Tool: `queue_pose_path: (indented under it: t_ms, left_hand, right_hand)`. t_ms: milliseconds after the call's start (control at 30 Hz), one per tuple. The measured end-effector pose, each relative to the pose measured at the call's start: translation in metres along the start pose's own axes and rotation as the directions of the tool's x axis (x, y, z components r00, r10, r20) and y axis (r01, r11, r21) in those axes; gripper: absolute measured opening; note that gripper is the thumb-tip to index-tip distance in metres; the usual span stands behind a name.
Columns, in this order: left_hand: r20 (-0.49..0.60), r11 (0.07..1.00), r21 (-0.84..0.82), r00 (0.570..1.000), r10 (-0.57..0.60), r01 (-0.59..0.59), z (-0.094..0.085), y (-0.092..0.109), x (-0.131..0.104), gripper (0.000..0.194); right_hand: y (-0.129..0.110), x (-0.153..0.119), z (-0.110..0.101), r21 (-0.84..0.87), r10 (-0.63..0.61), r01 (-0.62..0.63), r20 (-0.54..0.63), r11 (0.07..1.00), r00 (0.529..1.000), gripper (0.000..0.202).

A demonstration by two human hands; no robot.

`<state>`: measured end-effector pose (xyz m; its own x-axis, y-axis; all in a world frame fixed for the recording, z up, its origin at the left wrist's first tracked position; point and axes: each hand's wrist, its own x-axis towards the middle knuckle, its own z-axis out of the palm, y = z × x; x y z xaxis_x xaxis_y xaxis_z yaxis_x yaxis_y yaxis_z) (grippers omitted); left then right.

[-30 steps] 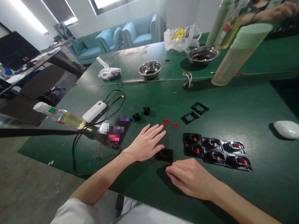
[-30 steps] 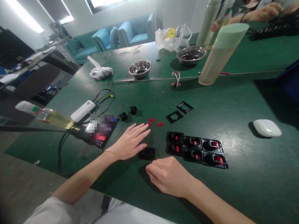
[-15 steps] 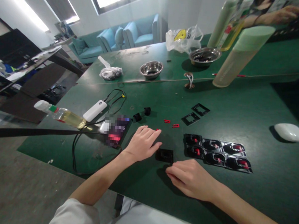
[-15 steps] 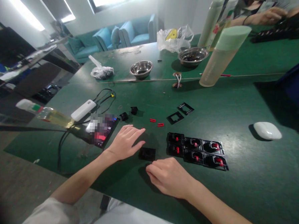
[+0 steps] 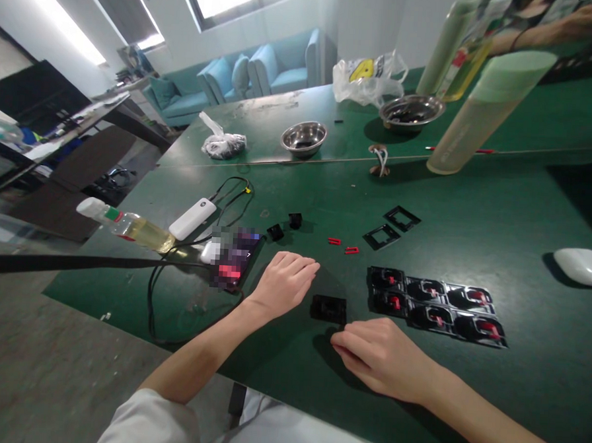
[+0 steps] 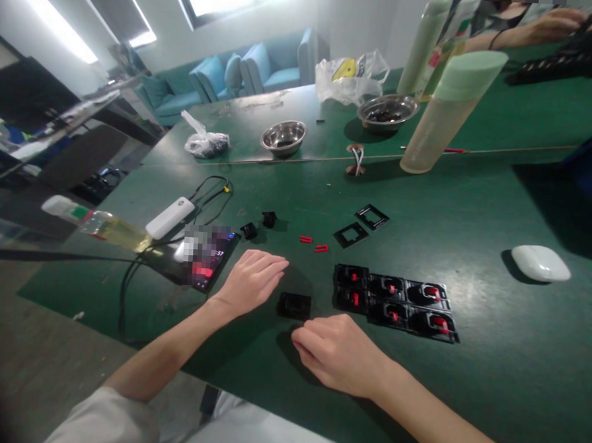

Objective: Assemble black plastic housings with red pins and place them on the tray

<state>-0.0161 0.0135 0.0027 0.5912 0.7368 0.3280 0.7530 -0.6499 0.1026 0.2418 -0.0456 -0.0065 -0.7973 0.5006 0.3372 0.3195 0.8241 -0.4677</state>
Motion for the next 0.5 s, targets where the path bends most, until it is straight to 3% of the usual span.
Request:
queue_pose_path:
  t_ms: [500]
  left_hand:
    - [0.078,1.000,-0.025,0.997,-0.003,0.005,-0.0024,-0.0036,-0.0005,0.035]
  right_hand:
    - [0.0012,-0.0007,0.0000,-0.002,-0.002,0.002,0.002,1.000,1.000,0.024]
